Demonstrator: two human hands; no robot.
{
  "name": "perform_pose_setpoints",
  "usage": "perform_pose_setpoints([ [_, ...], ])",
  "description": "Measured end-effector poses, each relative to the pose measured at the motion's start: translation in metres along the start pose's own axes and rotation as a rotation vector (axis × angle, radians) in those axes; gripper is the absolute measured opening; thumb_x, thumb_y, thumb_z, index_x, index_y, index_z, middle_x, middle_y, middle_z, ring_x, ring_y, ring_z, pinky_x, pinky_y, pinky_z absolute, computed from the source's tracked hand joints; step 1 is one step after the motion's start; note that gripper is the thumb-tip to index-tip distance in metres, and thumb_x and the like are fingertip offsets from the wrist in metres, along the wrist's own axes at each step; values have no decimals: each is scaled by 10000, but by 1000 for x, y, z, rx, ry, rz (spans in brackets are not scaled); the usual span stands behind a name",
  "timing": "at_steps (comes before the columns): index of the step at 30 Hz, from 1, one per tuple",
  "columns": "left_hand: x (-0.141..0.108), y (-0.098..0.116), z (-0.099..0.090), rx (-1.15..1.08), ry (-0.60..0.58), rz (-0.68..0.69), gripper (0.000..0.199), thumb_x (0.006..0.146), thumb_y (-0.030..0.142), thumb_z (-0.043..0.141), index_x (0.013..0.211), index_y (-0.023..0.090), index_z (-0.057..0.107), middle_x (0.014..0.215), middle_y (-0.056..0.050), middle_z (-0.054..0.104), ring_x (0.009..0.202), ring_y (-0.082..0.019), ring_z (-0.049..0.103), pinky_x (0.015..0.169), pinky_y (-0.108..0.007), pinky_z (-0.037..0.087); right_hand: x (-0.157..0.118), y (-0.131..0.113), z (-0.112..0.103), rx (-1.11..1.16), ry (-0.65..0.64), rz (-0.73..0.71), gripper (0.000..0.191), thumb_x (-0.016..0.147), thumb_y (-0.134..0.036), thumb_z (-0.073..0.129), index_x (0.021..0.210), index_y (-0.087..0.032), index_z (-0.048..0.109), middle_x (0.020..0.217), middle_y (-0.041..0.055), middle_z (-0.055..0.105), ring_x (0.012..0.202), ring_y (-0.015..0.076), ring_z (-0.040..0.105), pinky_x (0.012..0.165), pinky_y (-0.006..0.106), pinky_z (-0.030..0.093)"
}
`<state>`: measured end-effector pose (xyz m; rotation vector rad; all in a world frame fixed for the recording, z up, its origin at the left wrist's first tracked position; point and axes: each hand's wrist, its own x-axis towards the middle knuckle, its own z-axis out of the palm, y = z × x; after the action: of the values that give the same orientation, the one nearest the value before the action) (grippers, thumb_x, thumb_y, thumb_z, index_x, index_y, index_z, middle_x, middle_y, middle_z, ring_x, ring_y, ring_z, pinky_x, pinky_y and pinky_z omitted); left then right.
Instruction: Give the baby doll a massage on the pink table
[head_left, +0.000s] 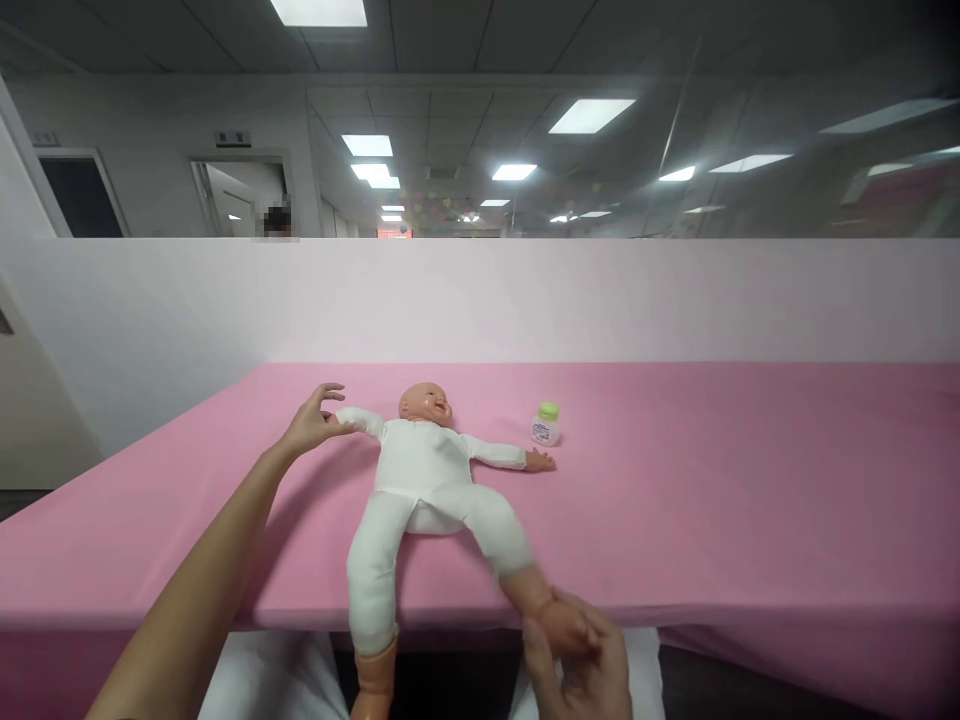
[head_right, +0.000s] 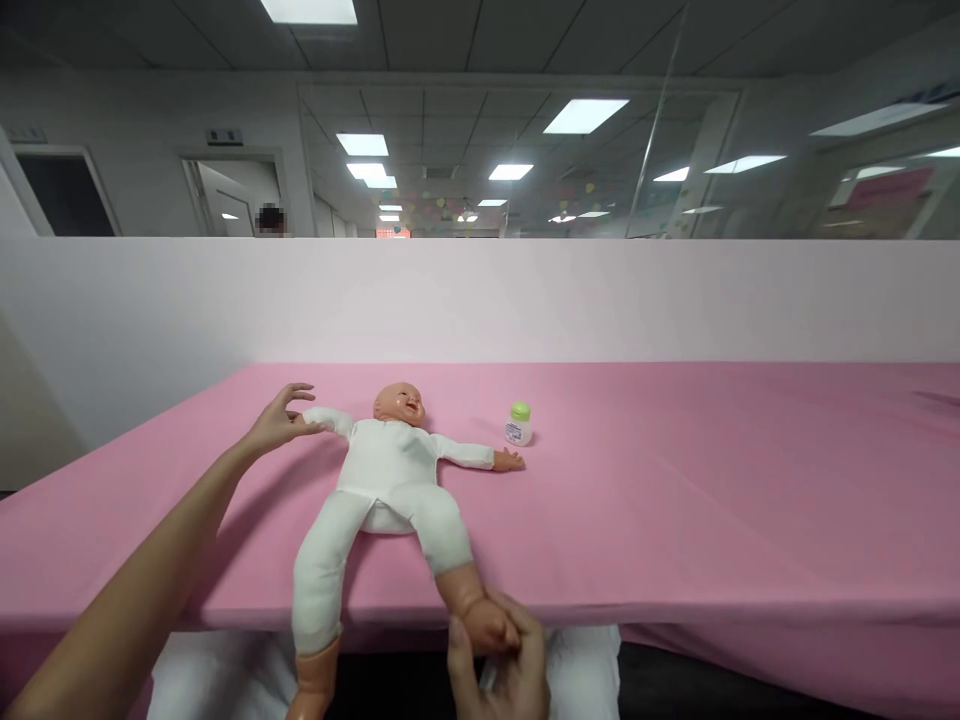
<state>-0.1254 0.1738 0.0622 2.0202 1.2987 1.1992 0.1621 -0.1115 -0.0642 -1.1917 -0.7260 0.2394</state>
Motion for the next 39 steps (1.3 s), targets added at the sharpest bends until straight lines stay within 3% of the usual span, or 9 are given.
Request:
perform_pose_setpoints([
  [3, 0, 6, -9, -11, -109, -15, 770, 572, 481, 865, 1229, 235, 550, 1349, -122, 547, 570, -64, 516, 515, -248, 455, 30, -12, 4, 3, -70, -92, 475, 789, -470, 749, 1115, -177, 565, 1063, 105, 647, 952, 209, 646, 836, 321, 547],
  [6, -8, -10, -20, -62, -152, -65, 763, 575, 469, 855, 1237, 233, 558, 1320, -129, 569, 658, -118, 598, 503, -237, 450, 40, -12, 7, 9, -100, -124, 475, 782, -431, 761, 1130, -176, 561, 1105, 124, 647, 984, 222, 644, 839, 334, 549],
  [11, -21, -51, -25, -68, 15, -142, 760, 505, 501, 892, 1139, 181, 623, 1208, -129, 627, 705, -156, 628, 609, -298, 515, 32, -3, 6, 30, -72, -84, 469, 774, -443, 766, 1103, -177, 563, 1123, 127, 648, 1008, 240, 647, 875, 367, 548],
  [16, -23, -59, -20, -159, 189, -131, 794, 519, 512, 909, 1180, 192, 605, 1213, -121, 621, 857, -199, 644, 731, -342, 560, 25, -6, 6, 22, -62, -95, 460, 780, -441, 764, 1104, -177, 571, 1105, 117, 648, 1002, 244, 650, 886, 379, 545],
  [21, -20, -53, -5, -274, 385, -94, 794, 565, 428, 910, 1223, 191, 535, 1143, -108, 627, 992, -226, 648, 862, -385, 566, 19, -8, 8, 24, -49, -117, 421, 796, -409, 758, 1105, -183, 583, 1088, 92, 632, 993, 220, 637, 888, 350, 532],
  [26, -15, -33, 27, -479, 521, 44, 819, 630, 343, 885, 1292, 199, 427, 1235, -138, 602, 1107, -238, 654, 984, -424, 537, 9, -4, 14, 57, -40, -121, 414, 807, -399, 749, 1119, -191, 574, 1077, 75, 623, 979, 205, 628, 869, 324, 520],
  [29, -19, -17, 45, -431, 600, 148, 706, 732, 353, 817, 1301, 170, 442, 1305, -175, 585, 1192, -261, 623, 1045, -437, 501, 4, -3, 20, 61, -46, -95, 412, 838, -410, 715, 1153, -197, 556, 1100, 74, 614, 996, 201, 622, 888, 323, 508],
  [32, -24, -9, 58, -180, 535, 278, 514, 847, 371, 705, 1276, 155, 521, 1318, -168, 609, 1221, -278, 602, 1070, -453, 473, 2, -3, 26, 62, -99, -90, 422, 860, -406, 693, 1191, -190, 545, 1116, 86, 625, 999, 201, 635, 890, 320, 512],
  [39, -19, -19, 81, 391, 7, 800, 362, 992, 263, 495, 1342, 252, 588, 1308, -111, 654, 1200, -244, 596, 1045, -460, 444, 22, -27, 56, -80, -302, -108, 471, 895, -482, 638, 1255, -192, 550, 1171, 119, 685, 1025, 235, 680, 841, 319, 553],
])
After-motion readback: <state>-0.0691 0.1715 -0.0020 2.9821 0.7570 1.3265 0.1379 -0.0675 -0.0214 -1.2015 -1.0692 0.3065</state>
